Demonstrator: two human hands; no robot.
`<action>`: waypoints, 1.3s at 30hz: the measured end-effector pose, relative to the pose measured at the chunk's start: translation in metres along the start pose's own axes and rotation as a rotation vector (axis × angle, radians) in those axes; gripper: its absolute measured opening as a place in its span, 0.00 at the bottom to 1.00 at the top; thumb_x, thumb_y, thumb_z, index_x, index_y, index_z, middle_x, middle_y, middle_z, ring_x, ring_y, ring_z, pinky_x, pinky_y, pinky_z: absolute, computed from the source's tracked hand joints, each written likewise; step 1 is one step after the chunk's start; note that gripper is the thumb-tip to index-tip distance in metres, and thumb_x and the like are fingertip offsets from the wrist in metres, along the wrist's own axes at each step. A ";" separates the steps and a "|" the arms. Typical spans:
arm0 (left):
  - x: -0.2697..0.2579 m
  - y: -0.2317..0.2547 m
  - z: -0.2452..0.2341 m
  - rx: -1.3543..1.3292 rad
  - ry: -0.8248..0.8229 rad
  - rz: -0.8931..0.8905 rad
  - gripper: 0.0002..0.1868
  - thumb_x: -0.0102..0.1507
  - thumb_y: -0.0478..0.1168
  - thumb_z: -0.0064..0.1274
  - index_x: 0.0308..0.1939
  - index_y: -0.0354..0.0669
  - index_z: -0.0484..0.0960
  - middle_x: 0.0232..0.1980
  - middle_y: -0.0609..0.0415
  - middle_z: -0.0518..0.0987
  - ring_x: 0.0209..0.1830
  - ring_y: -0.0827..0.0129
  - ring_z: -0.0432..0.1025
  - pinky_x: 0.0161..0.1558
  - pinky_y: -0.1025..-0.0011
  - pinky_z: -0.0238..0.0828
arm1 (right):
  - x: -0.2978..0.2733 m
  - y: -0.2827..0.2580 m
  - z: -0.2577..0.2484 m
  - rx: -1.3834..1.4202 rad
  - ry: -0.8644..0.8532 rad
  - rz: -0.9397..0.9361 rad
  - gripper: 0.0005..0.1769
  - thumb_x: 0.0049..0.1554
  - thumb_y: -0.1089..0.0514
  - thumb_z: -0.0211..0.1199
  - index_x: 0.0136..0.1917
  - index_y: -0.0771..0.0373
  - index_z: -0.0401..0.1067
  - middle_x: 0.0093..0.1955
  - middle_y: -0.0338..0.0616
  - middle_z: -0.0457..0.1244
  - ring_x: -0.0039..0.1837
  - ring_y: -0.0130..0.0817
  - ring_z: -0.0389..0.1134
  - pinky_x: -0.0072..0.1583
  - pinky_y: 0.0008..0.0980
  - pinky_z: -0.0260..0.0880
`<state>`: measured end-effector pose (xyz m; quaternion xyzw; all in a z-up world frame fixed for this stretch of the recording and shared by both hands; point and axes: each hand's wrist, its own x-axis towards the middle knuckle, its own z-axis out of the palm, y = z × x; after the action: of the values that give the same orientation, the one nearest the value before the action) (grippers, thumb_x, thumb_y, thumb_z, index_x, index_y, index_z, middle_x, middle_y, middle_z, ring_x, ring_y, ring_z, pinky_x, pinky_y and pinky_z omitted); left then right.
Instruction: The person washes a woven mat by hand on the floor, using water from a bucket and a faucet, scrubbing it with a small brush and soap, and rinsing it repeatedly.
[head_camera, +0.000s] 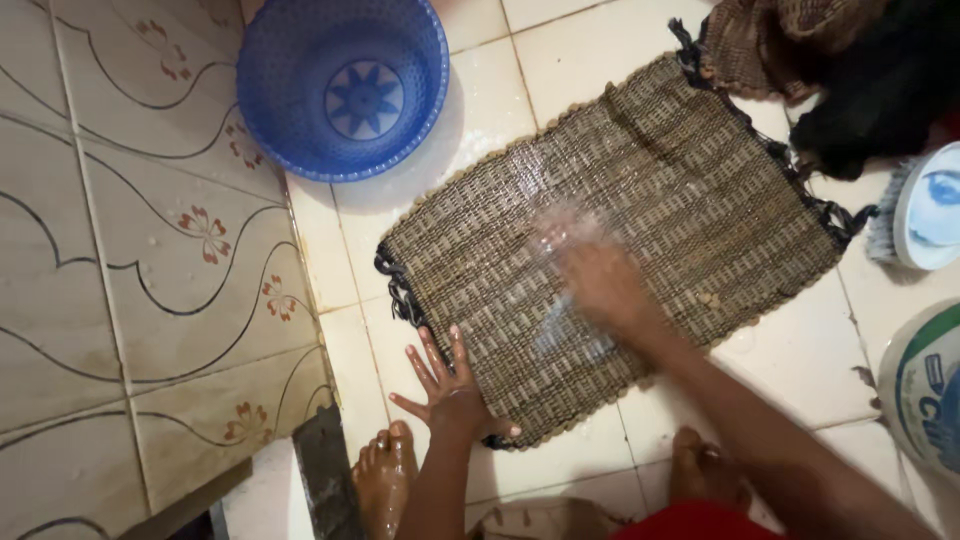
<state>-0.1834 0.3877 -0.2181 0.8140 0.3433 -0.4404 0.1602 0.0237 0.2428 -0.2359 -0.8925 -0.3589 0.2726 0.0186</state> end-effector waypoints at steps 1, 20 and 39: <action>0.000 -0.001 0.003 0.018 0.001 0.003 0.94 0.33 0.68 0.79 0.80 0.59 0.17 0.81 0.41 0.09 0.82 0.41 0.10 0.65 0.16 0.25 | 0.007 0.037 -0.024 -0.086 0.451 0.003 0.28 0.61 0.54 0.49 0.73 0.61 0.57 0.80 0.56 0.50 0.80 0.50 0.48 0.79 0.49 0.37; -0.003 0.004 -0.009 0.032 -0.003 -0.002 0.95 0.32 0.68 0.80 0.80 0.58 0.18 0.82 0.39 0.10 0.82 0.39 0.08 0.65 0.16 0.25 | 0.068 0.075 -0.102 -0.012 0.176 0.206 0.38 0.63 0.32 0.41 0.83 0.35 0.42 0.87 0.34 0.28 0.86 0.44 0.29 0.80 0.53 0.24; -0.003 0.011 -0.022 0.071 -0.114 -0.040 0.95 0.36 0.70 0.78 0.78 0.57 0.10 0.80 0.36 0.06 0.81 0.39 0.07 0.67 0.18 0.28 | -0.084 0.140 0.008 0.226 0.489 0.650 0.37 0.62 0.37 0.46 0.79 0.54 0.57 0.76 0.56 0.54 0.73 0.56 0.52 0.72 0.61 0.45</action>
<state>-0.1635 0.3911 -0.2034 0.7858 0.3339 -0.5009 0.1417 0.0580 0.0832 -0.2353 -0.9900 -0.0117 0.0823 0.1139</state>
